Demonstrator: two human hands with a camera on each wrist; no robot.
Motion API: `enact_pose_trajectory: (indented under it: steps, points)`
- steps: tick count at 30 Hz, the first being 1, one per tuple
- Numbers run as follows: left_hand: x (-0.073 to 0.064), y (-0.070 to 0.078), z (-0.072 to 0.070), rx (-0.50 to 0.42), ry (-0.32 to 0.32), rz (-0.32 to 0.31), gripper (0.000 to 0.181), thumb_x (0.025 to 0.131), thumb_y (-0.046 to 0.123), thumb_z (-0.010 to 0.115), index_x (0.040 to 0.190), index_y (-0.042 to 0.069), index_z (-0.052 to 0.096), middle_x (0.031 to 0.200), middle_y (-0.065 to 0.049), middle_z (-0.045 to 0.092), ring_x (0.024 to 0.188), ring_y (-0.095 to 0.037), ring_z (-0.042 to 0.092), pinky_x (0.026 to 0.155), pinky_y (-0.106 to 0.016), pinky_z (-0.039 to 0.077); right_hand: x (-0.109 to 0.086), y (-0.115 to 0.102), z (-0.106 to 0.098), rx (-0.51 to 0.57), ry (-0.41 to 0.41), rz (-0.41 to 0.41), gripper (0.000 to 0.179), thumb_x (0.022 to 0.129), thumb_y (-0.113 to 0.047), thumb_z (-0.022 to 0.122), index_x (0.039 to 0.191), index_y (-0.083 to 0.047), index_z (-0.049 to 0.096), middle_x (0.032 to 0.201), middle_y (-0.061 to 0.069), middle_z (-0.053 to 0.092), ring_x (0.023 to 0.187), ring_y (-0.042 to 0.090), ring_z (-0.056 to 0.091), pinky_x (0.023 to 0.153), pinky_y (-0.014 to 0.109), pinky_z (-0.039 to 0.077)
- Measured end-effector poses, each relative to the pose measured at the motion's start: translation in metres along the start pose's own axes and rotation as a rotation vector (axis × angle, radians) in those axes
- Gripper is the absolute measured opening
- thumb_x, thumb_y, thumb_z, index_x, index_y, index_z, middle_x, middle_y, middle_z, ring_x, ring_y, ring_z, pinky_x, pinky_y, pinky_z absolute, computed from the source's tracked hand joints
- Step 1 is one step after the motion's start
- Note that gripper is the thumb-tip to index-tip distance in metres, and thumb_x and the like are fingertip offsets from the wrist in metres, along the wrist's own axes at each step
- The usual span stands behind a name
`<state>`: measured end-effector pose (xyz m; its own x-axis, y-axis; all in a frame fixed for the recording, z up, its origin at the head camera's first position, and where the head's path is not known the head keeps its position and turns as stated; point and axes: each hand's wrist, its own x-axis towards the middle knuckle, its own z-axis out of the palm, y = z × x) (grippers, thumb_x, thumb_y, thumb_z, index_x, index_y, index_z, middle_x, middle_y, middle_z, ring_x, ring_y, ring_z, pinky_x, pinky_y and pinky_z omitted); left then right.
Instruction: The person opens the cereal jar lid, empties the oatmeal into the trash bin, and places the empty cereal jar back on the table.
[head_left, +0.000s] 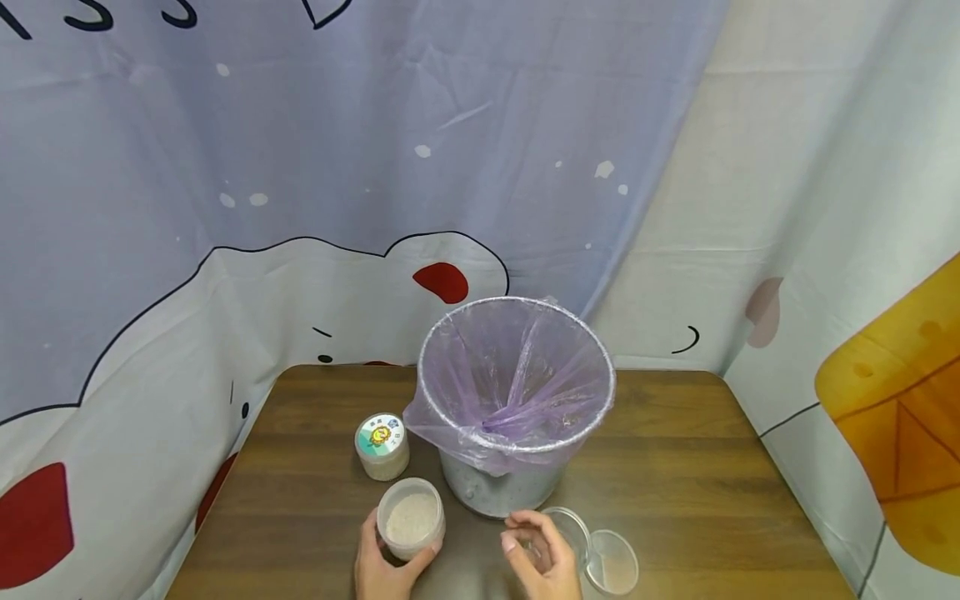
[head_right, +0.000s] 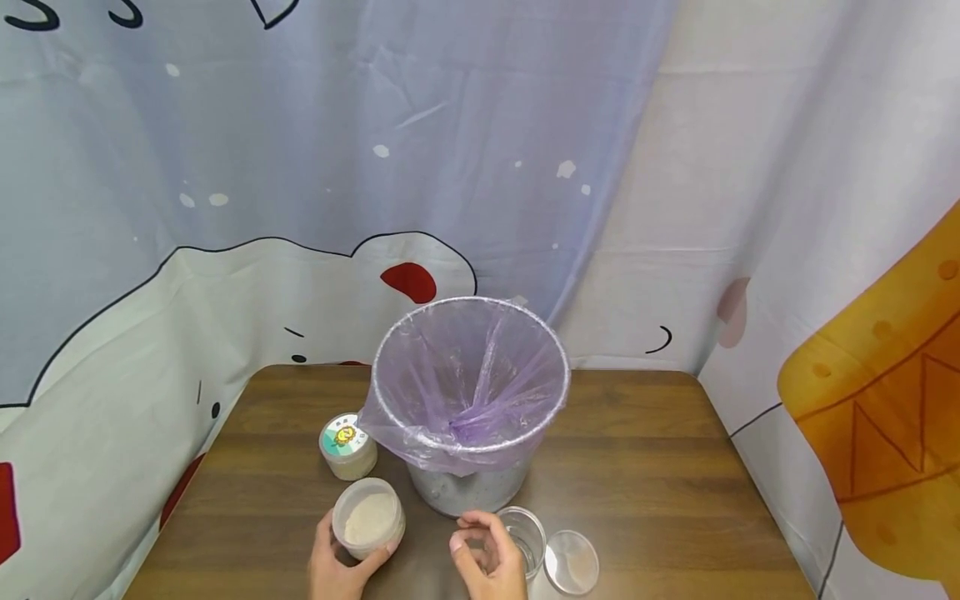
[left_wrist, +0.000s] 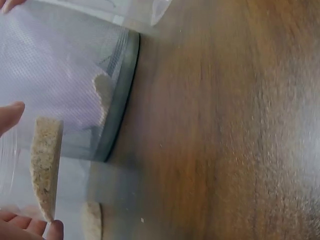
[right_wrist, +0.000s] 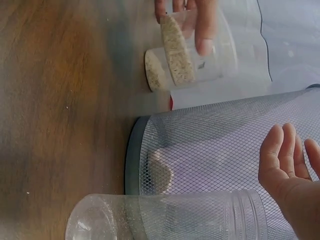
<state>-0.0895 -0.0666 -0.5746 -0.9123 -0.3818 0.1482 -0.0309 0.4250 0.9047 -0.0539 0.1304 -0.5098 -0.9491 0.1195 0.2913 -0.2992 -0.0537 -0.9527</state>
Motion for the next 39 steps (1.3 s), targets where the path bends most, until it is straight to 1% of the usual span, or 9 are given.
enact_pose_trajectory:
  steps: [3, 5, 10, 15, 19, 22, 27, 33, 39]
  points:
    - [-0.004, 0.008, 0.001, 0.005, 0.023, 0.071, 0.092, 0.046, 0.027, 0.091, 0.124, 0.006, 0.047, 0.114, -0.010, 0.057, 0.100, -0.020, 0.054, 0.082, -0.032, 0.047, 0.001, 0.000, -0.002, -0.006, -0.009, -0.004, 0.030, 0.082, 0.006, 0.058, 0.110, 0.011, 0.050, 0.102, 0.005, 0.059, 0.091, 0.018, 0.061, 0.074, 0.029, 0.054]
    - [-0.006, 0.013, 0.002, 0.004, 0.022, 0.116, 0.093, 0.043, 0.027, 0.092, 0.123, 0.008, 0.049, 0.114, -0.006, 0.058, 0.100, -0.016, 0.053, 0.081, -0.027, 0.047, 0.002, 0.000, -0.002, -0.017, -0.022, -0.048, 0.031, 0.082, 0.007, 0.058, 0.111, 0.012, 0.049, 0.104, 0.007, 0.058, 0.091, 0.021, 0.061, 0.073, 0.030, 0.054]
    - [-0.012, 0.028, 0.005, -0.034, -0.059, 0.217, 0.095, 0.042, 0.032, 0.092, 0.123, 0.011, 0.049, 0.115, 0.000, 0.057, 0.102, -0.014, 0.054, 0.081, -0.035, 0.049, 0.003, -0.003, 0.000, -0.025, -0.018, -0.073, 0.035, 0.080, 0.008, 0.060, 0.113, 0.011, 0.049, 0.106, 0.010, 0.058, 0.093, 0.024, 0.060, 0.072, 0.030, 0.054]
    - [-0.016, 0.042, 0.007, -0.088, -0.136, 0.289, 0.096, 0.042, 0.033, 0.092, 0.125, 0.015, 0.048, 0.118, 0.005, 0.054, 0.104, -0.012, 0.053, 0.084, -0.036, 0.050, 0.001, -0.009, 0.002, -0.082, 0.021, -0.020, 0.040, 0.078, 0.005, 0.064, 0.115, 0.002, 0.051, 0.111, 0.009, 0.057, 0.097, 0.022, 0.058, 0.072, 0.030, 0.053]
    - [-0.017, 0.049, 0.007, -0.091, -0.205, 0.418, 0.095, 0.047, 0.031, 0.090, 0.129, 0.012, 0.045, 0.122, 0.002, 0.050, 0.107, -0.015, 0.052, 0.086, -0.042, 0.048, 0.002, -0.011, 0.003, -0.110, 0.018, -0.010, 0.045, 0.077, 0.004, 0.065, 0.119, -0.001, 0.049, 0.114, 0.011, 0.054, 0.100, 0.020, 0.056, 0.073, 0.030, 0.053]
    - [-0.019, 0.053, 0.008, -0.073, -0.232, 0.505, 0.093, 0.051, 0.035, 0.088, 0.129, 0.007, 0.045, 0.124, -0.001, 0.049, 0.107, -0.016, 0.050, 0.084, -0.043, 0.049, 0.003, -0.014, 0.002, -0.128, 0.013, -0.025, 0.048, 0.077, 0.003, 0.066, 0.122, -0.004, 0.048, 0.116, 0.013, 0.053, 0.101, 0.018, 0.055, 0.073, 0.030, 0.053]
    - [-0.022, 0.057, 0.012, -0.065, -0.206, 0.590, 0.091, 0.053, 0.042, 0.086, 0.127, 0.006, 0.046, 0.123, -0.003, 0.050, 0.106, -0.013, 0.046, 0.078, -0.040, 0.050, 0.004, -0.020, 0.001, -0.182, 0.011, -0.021, 0.052, 0.078, 0.000, 0.067, 0.125, -0.009, 0.047, 0.119, 0.014, 0.052, 0.103, 0.022, 0.055, 0.073, 0.030, 0.052]
    - [-0.020, 0.063, 0.019, -0.103, -0.127, 0.768, 0.090, 0.052, 0.044, 0.085, 0.122, -0.001, 0.050, 0.119, -0.008, 0.051, 0.102, -0.014, 0.043, 0.077, -0.029, 0.045, 0.005, -0.023, -0.001, -0.293, 0.003, 0.007, 0.057, 0.077, -0.010, 0.070, 0.128, -0.010, 0.045, 0.123, 0.011, 0.052, 0.108, 0.020, 0.052, 0.078, 0.032, 0.050]
    - [-0.017, 0.070, 0.023, -0.140, -0.111, 0.915, 0.085, 0.057, 0.045, 0.080, 0.120, -0.004, 0.051, 0.117, -0.013, 0.050, 0.102, -0.021, 0.042, 0.083, -0.029, 0.041, 0.007, -0.028, -0.002, -0.353, 0.016, 0.041, 0.066, 0.073, -0.017, 0.074, 0.130, -0.016, 0.043, 0.121, 0.003, 0.054, 0.106, 0.019, 0.051, 0.075, 0.036, 0.048]
